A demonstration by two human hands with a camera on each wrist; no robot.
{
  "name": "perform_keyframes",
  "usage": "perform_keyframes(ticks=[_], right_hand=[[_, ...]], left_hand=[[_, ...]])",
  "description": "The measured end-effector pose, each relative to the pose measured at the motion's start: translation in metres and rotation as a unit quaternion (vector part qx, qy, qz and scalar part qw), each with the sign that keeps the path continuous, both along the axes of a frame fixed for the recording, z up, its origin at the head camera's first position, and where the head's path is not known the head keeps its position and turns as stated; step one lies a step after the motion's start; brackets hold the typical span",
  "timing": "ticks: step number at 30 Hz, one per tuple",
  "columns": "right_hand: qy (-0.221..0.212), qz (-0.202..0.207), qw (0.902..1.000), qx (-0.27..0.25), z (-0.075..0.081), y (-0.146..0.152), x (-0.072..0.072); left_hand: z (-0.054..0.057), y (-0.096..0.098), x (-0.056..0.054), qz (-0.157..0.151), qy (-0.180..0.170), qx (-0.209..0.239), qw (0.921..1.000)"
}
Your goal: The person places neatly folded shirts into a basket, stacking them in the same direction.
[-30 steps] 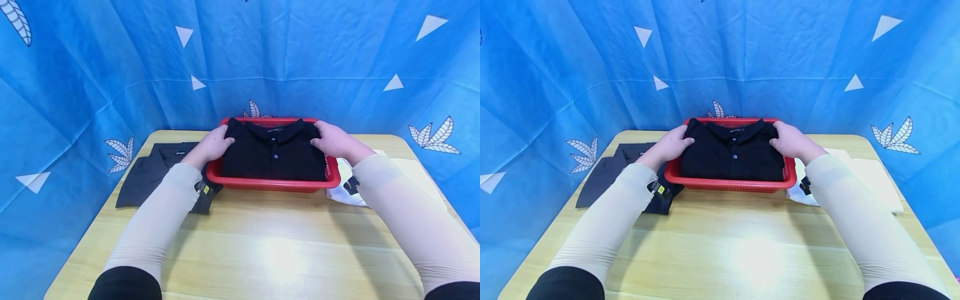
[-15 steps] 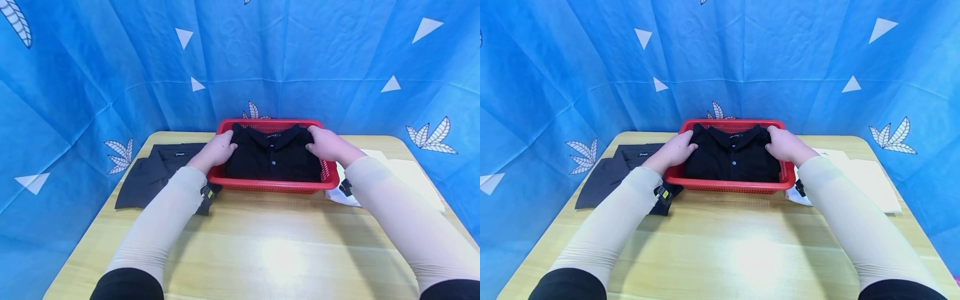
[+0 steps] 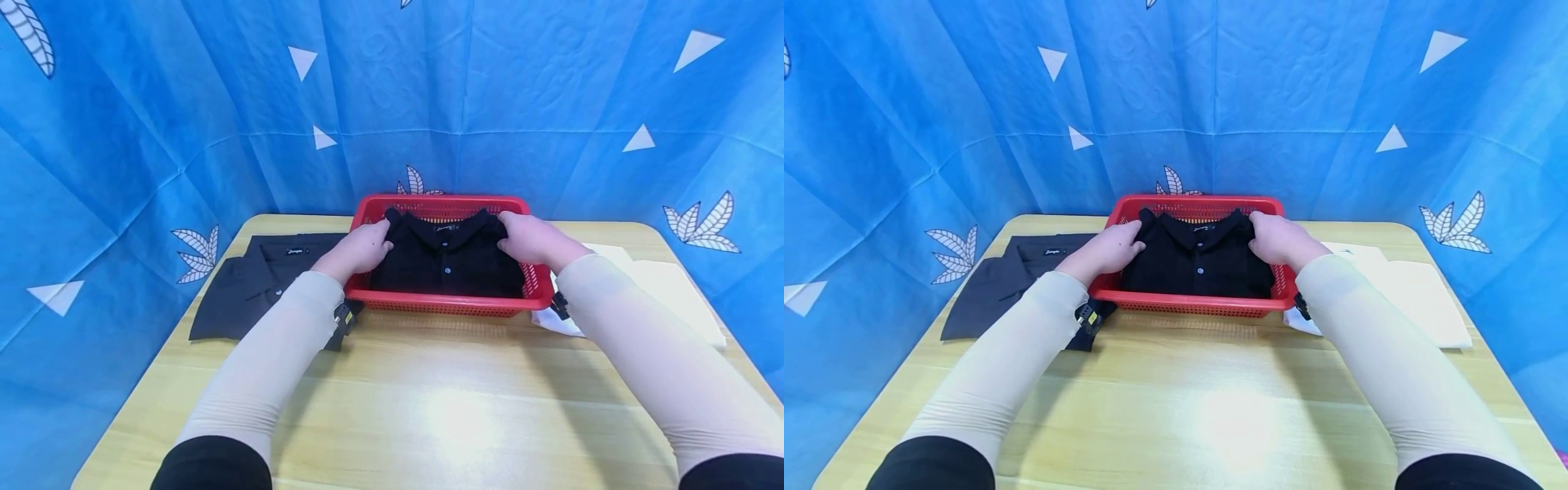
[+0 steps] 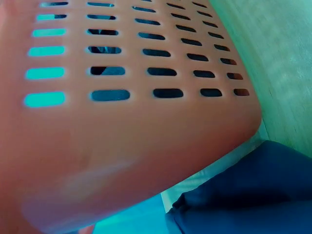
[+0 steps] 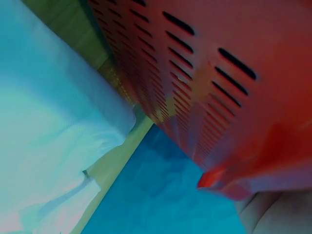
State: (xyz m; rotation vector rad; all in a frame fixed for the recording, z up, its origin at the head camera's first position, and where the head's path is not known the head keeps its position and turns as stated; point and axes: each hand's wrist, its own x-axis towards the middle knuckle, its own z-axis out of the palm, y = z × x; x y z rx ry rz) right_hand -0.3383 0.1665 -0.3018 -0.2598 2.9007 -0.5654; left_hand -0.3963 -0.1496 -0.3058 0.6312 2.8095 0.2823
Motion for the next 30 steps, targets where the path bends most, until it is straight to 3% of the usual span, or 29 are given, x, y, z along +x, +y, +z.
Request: perform_keyframes(ticks=[7, 16, 23, 30], right_hand=[[-0.021, -0.012, 0.9997, 0.007, -0.001, -0.001, 0.001], [-0.009, -0.035, 0.9993, 0.004, -0.004, 0.0, 0.002], [0.03, -0.045, 0.9984, -0.015, -0.006, -0.001, 0.007], [0.059, -0.038, 0.9965, -0.046, -0.006, 0.0, 0.015]], left_hand=[[-0.004, 0.003, 0.004, 0.014, 0.008, -0.02, 0.9997], [-0.006, 0.007, 0.012, 0.025, 0.03, -0.039, 0.9985], [-0.006, 0.003, 0.019, 0.028, 0.049, -0.01, 0.9984], [-0.005, -0.008, 0.032, -0.005, 0.082, 0.023, 0.9963]])
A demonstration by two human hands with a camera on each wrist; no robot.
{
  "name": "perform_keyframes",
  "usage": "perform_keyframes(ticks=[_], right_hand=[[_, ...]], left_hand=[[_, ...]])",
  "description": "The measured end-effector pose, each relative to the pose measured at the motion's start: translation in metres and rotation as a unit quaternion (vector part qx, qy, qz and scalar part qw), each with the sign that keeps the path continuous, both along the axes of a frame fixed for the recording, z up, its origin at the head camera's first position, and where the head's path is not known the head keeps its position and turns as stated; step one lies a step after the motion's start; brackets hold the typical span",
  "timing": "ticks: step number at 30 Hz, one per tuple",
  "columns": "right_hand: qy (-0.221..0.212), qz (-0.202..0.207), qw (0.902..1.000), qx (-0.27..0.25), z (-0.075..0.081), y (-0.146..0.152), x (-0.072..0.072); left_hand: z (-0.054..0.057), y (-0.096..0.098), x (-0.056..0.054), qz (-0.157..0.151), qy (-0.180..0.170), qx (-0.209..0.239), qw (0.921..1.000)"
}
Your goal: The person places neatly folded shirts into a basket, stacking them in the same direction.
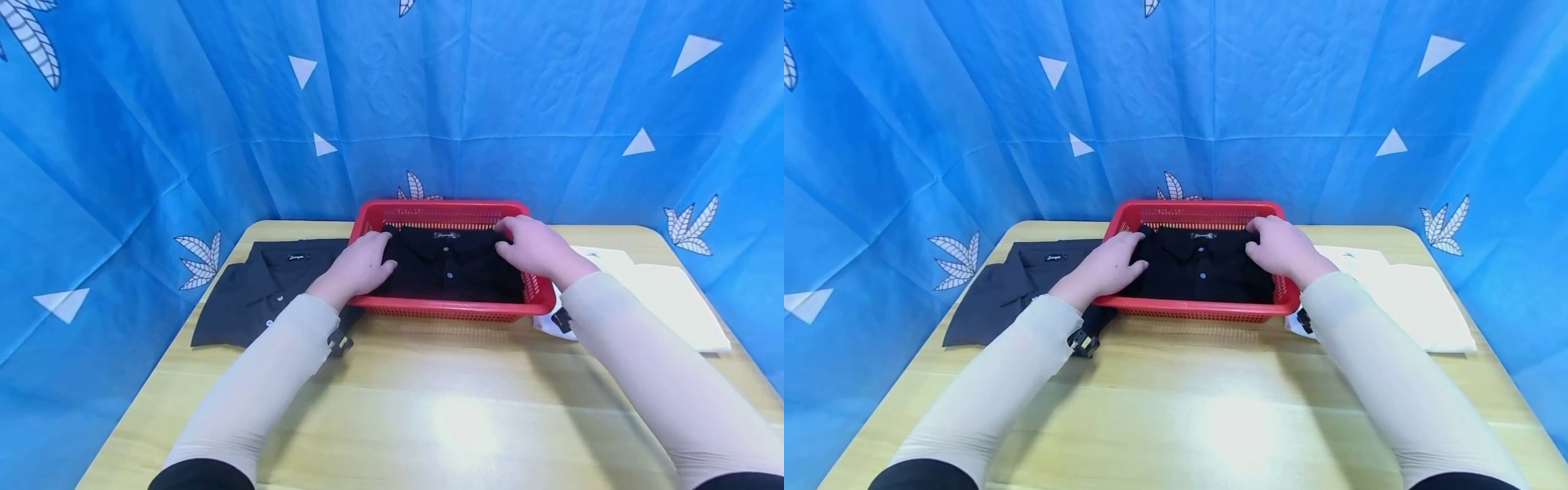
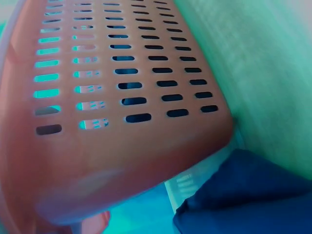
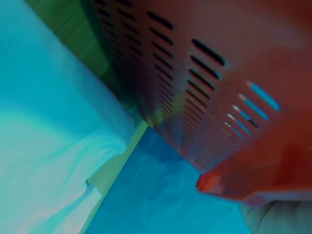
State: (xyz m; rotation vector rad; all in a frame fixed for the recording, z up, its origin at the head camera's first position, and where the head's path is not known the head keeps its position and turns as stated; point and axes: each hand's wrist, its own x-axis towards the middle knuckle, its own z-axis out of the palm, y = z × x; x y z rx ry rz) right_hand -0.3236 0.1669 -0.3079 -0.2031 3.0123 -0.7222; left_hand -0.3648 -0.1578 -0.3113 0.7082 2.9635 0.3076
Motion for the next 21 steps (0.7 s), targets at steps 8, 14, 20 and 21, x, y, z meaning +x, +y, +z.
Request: perform_keyframes(ticks=[8, 14, 20, 21], right_hand=[[0.01, 0.022, 0.9992, -0.031, -0.001, -0.001, 0.013], [0.025, 0.032, 0.9959, -0.08, 0.001, -0.008, 0.025], [0.034, 0.025, 0.99, -0.135, 0.009, -0.023, 0.038], [0.035, 0.022, 0.9887, -0.144, 0.011, -0.026, 0.04]], left_hand=[[0.0, -0.017, 0.015, -0.051, 0.048, 0.022, 0.9973], [0.001, -0.035, 0.024, -0.039, 0.068, 0.078, 0.9939], [0.005, -0.059, 0.031, -0.005, 0.07, 0.116, 0.9908], [0.005, -0.063, 0.032, 0.001, 0.066, 0.121, 0.9905]])
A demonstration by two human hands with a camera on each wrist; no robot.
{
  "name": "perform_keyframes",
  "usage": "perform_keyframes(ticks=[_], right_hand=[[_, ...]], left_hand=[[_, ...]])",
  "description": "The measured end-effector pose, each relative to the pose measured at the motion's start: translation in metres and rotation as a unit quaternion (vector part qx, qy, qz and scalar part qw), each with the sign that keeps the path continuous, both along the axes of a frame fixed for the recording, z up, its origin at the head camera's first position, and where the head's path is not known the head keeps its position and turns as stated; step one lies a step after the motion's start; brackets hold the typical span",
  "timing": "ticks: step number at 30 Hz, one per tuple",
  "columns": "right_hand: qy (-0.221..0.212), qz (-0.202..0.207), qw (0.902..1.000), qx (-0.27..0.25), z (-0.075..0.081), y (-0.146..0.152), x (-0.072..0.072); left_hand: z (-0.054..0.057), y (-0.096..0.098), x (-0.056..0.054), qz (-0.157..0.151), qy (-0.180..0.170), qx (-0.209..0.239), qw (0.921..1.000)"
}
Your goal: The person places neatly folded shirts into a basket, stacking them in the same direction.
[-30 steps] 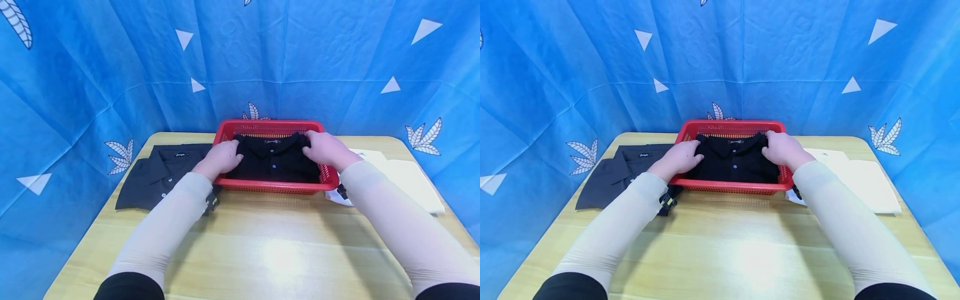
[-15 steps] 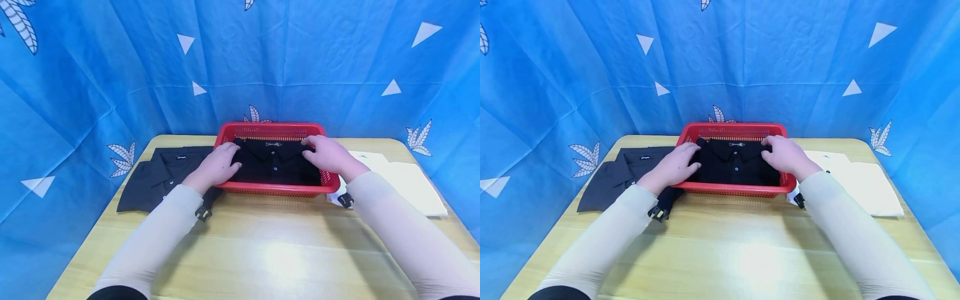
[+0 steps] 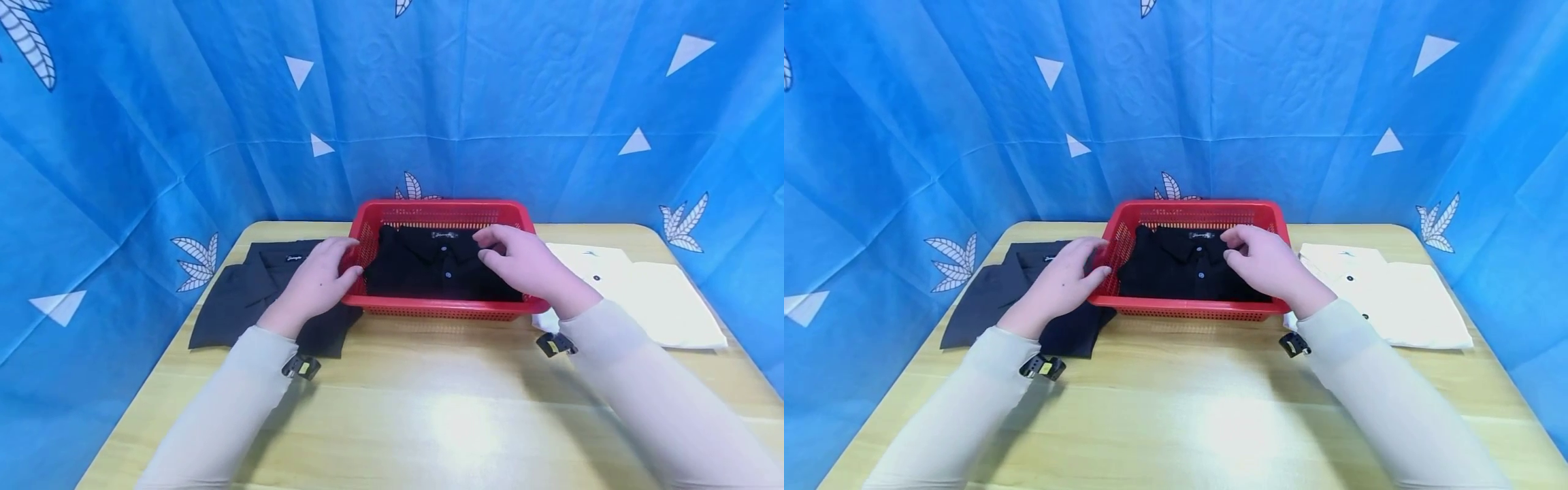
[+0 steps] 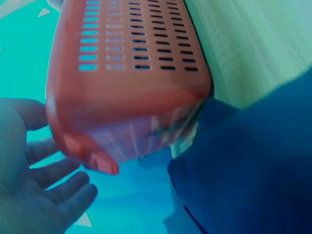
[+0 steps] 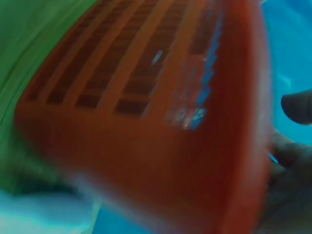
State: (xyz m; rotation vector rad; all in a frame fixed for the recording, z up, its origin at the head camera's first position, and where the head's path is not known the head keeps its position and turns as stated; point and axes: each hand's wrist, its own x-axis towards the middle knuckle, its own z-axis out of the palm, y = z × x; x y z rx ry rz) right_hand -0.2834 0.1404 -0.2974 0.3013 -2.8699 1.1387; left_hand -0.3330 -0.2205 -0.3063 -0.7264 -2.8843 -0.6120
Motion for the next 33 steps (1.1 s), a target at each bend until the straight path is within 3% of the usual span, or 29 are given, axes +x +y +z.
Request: perform_keyframes(ticks=[5, 9, 16, 24, 33], right_hand=[[0.013, 0.005, 0.9985, -0.053, 0.008, -0.02, 0.013], [0.021, 0.033, 0.9958, -0.083, 0.013, -0.04, 0.024], [-0.003, 0.092, 0.9888, -0.118, 0.015, -0.07, 0.043], [-0.035, 0.205, 0.976, -0.064, 0.01, -0.099, 0.058], [-0.035, 0.247, 0.9665, 0.06, -0.015, -0.141, 0.059]], left_hand=[[-0.002, -0.019, 0.001, 0.028, -0.018, 0.017, 0.9993], [-0.002, -0.035, -0.001, 0.055, -0.025, 0.023, 0.9979], [-0.009, -0.056, -0.005, 0.092, -0.062, 0.034, 0.9933], [-0.018, -0.072, -0.007, 0.111, -0.08, 0.042, 0.9897], [-0.023, -0.099, -0.011, 0.147, -0.101, 0.027, 0.9837]])
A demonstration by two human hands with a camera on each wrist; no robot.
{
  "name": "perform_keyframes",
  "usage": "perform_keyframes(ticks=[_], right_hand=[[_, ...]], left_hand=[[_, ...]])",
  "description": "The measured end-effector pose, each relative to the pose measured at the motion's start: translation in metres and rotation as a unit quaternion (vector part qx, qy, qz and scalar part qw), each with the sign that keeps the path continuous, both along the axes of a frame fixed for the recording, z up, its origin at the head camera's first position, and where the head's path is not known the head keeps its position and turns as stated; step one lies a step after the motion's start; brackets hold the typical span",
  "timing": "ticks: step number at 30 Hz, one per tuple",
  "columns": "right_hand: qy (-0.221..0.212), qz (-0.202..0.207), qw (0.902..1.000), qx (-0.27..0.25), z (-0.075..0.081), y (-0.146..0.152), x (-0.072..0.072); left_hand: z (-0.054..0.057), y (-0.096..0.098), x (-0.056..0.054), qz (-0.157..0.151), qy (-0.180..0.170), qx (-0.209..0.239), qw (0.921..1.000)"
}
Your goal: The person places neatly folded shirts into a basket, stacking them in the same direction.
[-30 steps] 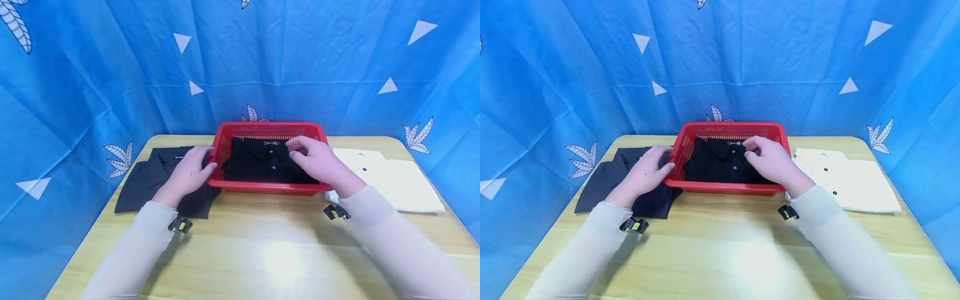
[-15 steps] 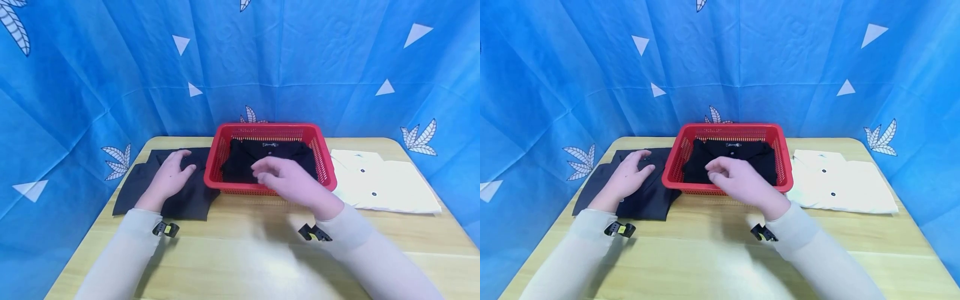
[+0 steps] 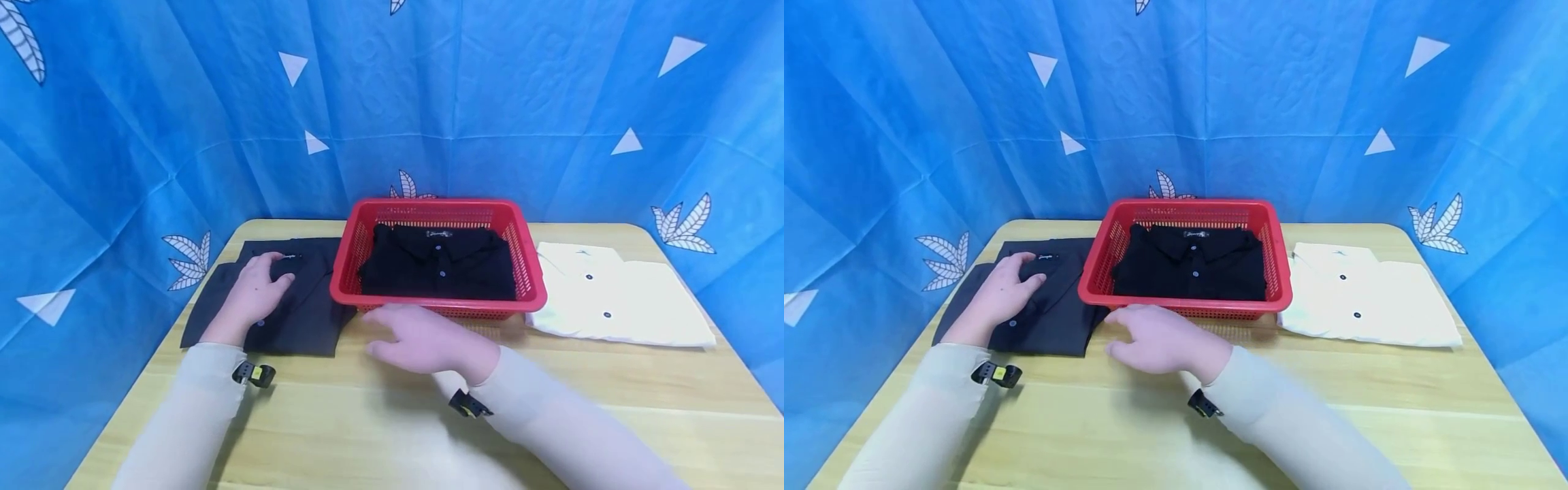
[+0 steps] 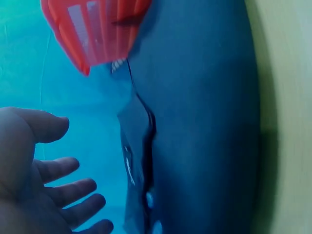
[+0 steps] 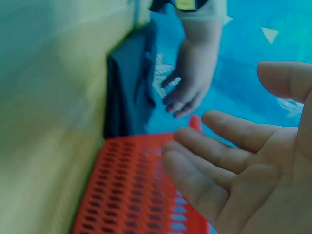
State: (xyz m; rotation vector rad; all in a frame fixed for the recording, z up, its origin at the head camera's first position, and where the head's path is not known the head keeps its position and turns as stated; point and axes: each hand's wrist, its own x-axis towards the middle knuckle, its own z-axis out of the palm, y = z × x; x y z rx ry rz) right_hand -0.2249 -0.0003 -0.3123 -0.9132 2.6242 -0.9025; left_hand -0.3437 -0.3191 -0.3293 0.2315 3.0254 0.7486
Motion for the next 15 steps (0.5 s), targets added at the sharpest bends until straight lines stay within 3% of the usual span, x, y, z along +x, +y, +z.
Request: perform_keyframes(ticks=[5, 15], right_hand=[[0.002, 0.006, 0.9998, 0.017, -0.014, -0.023, -0.006], [-0.018, 0.014, 0.9987, 0.046, -0.038, -0.059, -0.019]], left_hand=[[-0.001, -0.015, -0.006, 0.025, -0.011, -0.01, 0.9996], [-0.015, -0.053, -0.015, 0.086, -0.027, -0.022, 0.9957]])
